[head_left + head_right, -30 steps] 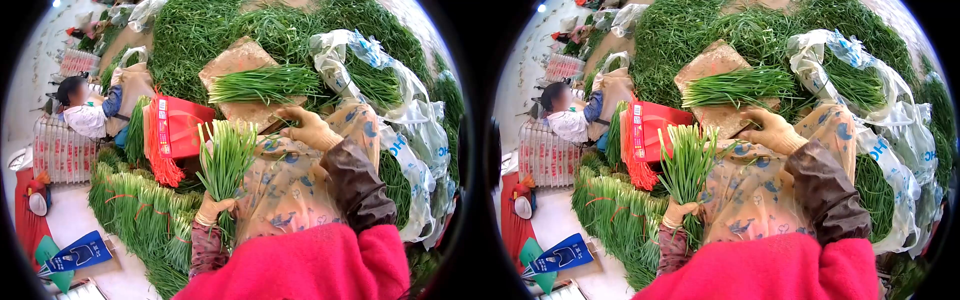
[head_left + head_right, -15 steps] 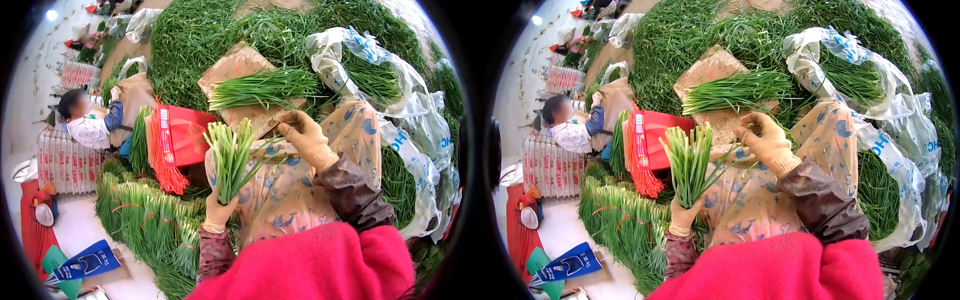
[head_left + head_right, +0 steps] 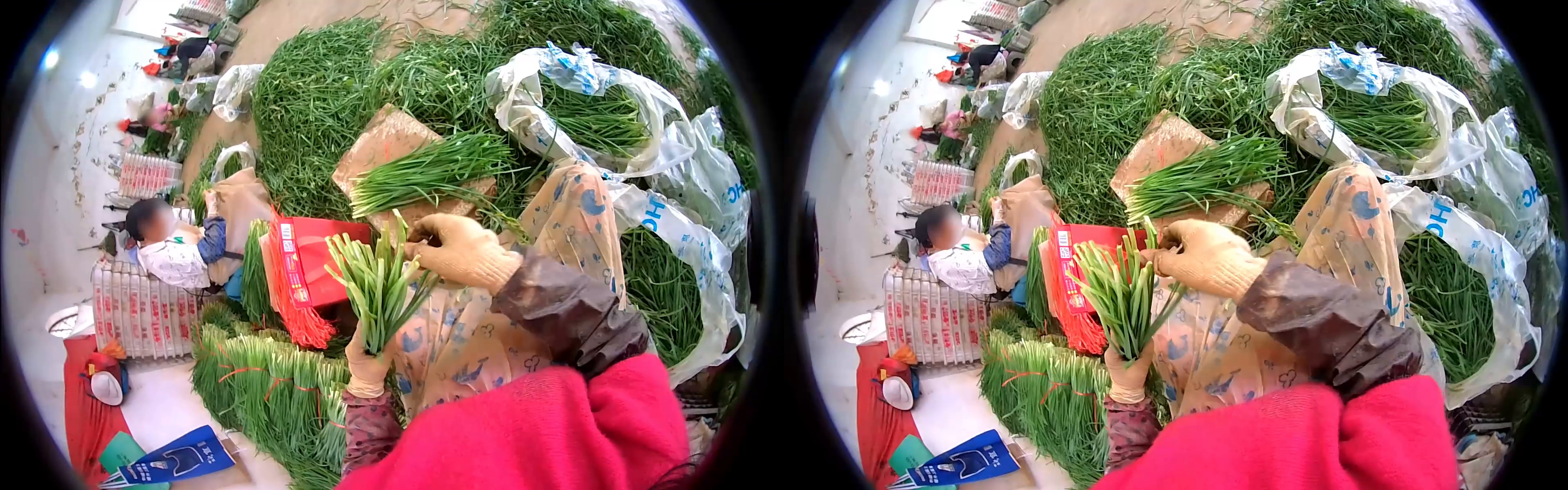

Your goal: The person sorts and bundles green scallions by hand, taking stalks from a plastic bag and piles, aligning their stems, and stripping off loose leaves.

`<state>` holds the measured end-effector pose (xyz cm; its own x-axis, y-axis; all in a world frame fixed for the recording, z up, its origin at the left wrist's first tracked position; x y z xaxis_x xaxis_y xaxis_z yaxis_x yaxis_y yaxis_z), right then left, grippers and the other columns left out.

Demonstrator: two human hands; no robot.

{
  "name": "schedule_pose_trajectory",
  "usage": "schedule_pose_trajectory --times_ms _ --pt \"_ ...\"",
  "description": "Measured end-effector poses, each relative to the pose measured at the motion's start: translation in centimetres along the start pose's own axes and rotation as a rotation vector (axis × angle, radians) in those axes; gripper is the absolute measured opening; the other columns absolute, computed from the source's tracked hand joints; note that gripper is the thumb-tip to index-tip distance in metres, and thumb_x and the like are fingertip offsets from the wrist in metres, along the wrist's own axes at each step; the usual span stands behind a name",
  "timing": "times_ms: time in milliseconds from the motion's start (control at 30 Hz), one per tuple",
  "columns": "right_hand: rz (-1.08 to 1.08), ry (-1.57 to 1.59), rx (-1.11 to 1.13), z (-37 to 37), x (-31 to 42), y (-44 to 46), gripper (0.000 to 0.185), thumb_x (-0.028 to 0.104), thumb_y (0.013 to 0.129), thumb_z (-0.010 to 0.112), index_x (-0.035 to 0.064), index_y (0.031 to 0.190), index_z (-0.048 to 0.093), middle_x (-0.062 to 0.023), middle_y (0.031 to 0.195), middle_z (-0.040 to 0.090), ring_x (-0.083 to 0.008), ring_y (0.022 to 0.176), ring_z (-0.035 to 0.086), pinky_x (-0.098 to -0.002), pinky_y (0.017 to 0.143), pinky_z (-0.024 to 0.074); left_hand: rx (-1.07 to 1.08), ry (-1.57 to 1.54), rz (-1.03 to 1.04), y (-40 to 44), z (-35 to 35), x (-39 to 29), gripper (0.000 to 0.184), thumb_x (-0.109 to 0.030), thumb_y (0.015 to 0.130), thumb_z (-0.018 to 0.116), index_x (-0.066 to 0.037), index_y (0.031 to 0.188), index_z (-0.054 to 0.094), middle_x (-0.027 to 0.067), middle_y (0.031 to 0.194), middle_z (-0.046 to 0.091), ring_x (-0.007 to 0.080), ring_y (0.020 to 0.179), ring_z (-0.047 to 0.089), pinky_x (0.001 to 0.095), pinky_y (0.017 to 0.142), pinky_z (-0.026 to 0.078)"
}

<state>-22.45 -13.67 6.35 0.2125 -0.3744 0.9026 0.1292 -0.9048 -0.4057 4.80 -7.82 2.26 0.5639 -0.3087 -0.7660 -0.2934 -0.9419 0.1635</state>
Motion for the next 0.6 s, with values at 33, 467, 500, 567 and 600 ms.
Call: schedule_pose_trajectory --times_ms 33,467,500,567,600 --pt "0.010 0.076 -0.061 0.8 -1.1 0.6 0.043 0.047 0.084 0.062 0.0048 0.090 0.068 -0.0090 0.080 0.068 -0.0201 0.079 0.065 -0.0323 0.072 0.0495 0.002 0.004 0.011 0.0 0.1 -0.3 0.058 0.002 0.075 0.070 -0.001 0.130 0.050 0.0114 0.099 0.068 0.0136 0.082 0.064 0.0281 0.073 0.051" --pt "0.042 -0.307 0.142 6.8 -9.9 0.4 0.035 0.028 0.074 0.061 0.0039 0.097 0.068 -0.0171 0.083 0.067 -0.0335 0.080 0.066 -0.0414 0.073 0.0520 0.138 -0.494 -0.121 -2.3 2.6 3.8 0.041 0.000 0.084 0.063 0.000 0.123 0.052 0.0123 0.123 0.057 0.0204 0.106 0.058 0.0375 0.089 0.051" --pt "-0.018 -0.382 0.133 7.2 -9.5 0.6 0.035 0.028 0.074 0.062 0.0050 0.099 0.067 -0.0159 0.085 0.067 -0.0325 0.082 0.065 -0.0414 0.072 0.0516 0.265 -0.397 -0.001 -2.9 3.5 4.0 0.040 -0.007 0.087 0.060 0.000 0.125 0.050 0.0131 0.128 0.054 0.0197 0.113 0.055 0.0380 0.092 0.049" --pt "-0.200 -0.435 0.042 7.2 -8.2 0.1 0.027 0.024 0.074 0.060 0.0030 0.089 0.068 -0.0188 0.080 0.066 -0.0331 0.078 0.066 -0.0417 0.067 0.0529 0.399 -0.310 0.116 -3.4 4.8 2.7 0.040 -0.014 0.091 0.057 0.001 0.127 0.049 0.0138 0.133 0.050 0.0190 0.120 0.052 0.0386 0.095 0.048" --pt "-0.225 -0.519 0.192 7.8 -8.0 0.4 0.024 0.019 0.077 0.060 0.0055 0.096 0.067 -0.0160 0.085 0.067 -0.0288 0.077 0.066 -0.0390 0.064 0.0535 0.516 -0.280 -0.049 -3.8 5.9 3.2 0.044 -0.019 0.091 0.056 -0.001 0.130 0.047 0.0135 0.137 0.046 0.0195 0.123 0.048 0.0383 0.098 0.045"
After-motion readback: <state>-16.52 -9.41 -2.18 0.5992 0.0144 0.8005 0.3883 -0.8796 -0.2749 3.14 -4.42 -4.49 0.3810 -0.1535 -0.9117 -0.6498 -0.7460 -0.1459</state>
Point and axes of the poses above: each hand's wrist, its own y-axis towards the middle knuckle, its own z-axis out of the palm, x = y × z, the point moved 6 cm from there along y, towards the middle knuckle
